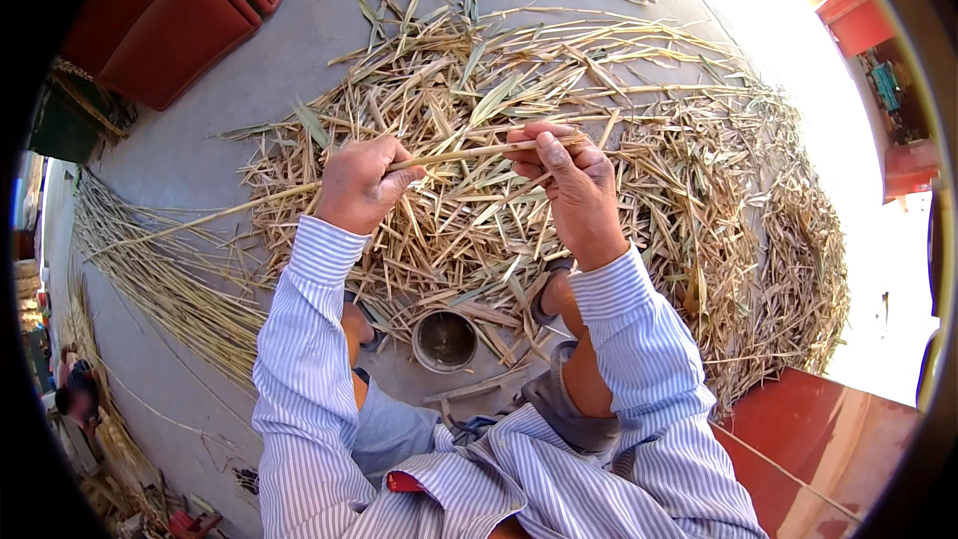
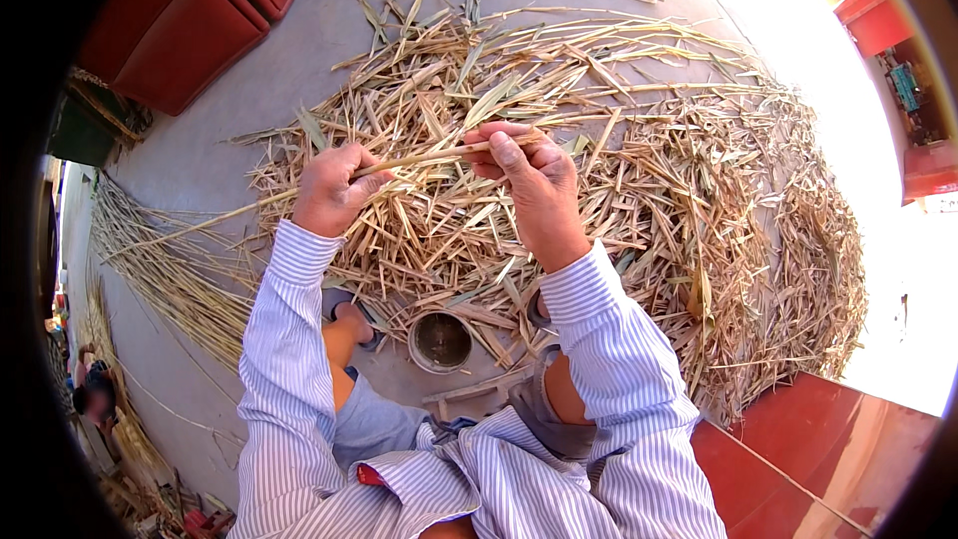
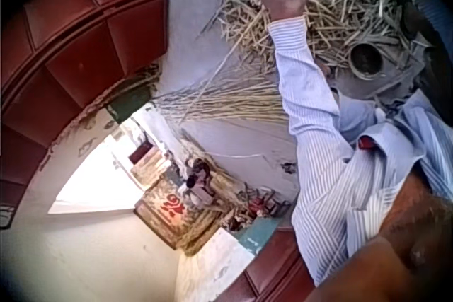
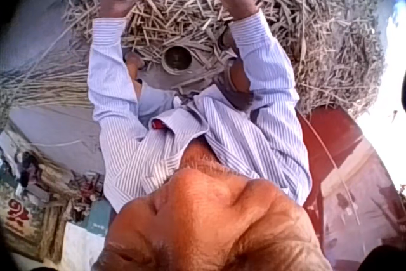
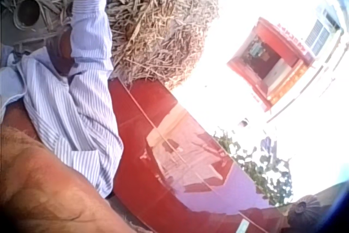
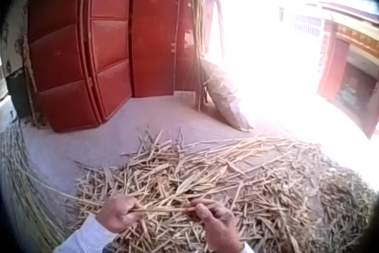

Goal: The person sits on the floor and repeatedly picks up dried plant stems, strips off the fibrous outer layers by hand, and discards the stripped pieces onto a growing pile. The process is continuous and repetitive, with the person handling one stem at a time.

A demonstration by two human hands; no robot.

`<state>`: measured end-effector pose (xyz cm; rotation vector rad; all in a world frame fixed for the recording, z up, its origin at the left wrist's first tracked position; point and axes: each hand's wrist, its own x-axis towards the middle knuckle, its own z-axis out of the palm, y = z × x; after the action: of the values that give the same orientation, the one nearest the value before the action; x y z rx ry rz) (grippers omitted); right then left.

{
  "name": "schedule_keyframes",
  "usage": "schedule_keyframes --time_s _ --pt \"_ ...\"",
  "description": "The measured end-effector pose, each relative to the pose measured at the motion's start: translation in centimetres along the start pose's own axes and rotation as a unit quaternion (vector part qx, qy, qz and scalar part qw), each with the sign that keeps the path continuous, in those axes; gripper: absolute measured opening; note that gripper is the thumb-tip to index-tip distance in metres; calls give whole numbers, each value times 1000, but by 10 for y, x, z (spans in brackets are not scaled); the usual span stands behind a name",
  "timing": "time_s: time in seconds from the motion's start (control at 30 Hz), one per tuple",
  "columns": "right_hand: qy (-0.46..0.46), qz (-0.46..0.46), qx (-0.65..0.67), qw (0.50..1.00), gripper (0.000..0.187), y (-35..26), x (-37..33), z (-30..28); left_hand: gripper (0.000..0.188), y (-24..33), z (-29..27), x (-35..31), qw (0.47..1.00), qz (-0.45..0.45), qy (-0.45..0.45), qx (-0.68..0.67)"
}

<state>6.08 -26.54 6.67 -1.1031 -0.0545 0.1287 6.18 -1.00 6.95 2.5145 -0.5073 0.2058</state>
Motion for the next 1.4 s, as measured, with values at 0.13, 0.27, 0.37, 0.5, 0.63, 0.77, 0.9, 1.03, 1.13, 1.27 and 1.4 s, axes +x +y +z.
schedule_keyframes --time_s 0.13,0.27,0.37,0.5,0.63,0.77,0.9,1.03,1.13,1.27,1.4 --pt "19 -48 -79 996 26 1 -3 6 22 -8 10 -1 970 41 40 236" --pt "64 -1 -65 996 28 -4 2 -2 25 -4 5 5 980 52 69 177" --pt "79 15 -51 995 27 -3 5 -4 28 7 5 10 986 100 125 46" --pt "64 1 -35 997 28 4 6 7 24 -3 6 4 987 101 127 -10" --pt "140 71 20 987 21 7 2 -7 17 -6 11 16 963 151 200 103" --pt "138 117 95 979 17 12 4 -13 21 7 -9 18 935 188 230 197" --pt "131 142 101 976 16 12 1 -15 21 11 -14 12 927 191 212 245" --pt "141 157 91 973 16 12 -1 -14 20 13 -14 12 932 189 205 230" --pt "110 198 72 971 16 19 1 -7 20 -9 -5 4 955 111 127 242" --pt "71 226 -34 971 16 48 7 29 19 -34 9 -19 950 -27 -30 311" --pt "-6 196 -150 969 19 87 15 71 27 -30 10 -32 949 -27 60 309"
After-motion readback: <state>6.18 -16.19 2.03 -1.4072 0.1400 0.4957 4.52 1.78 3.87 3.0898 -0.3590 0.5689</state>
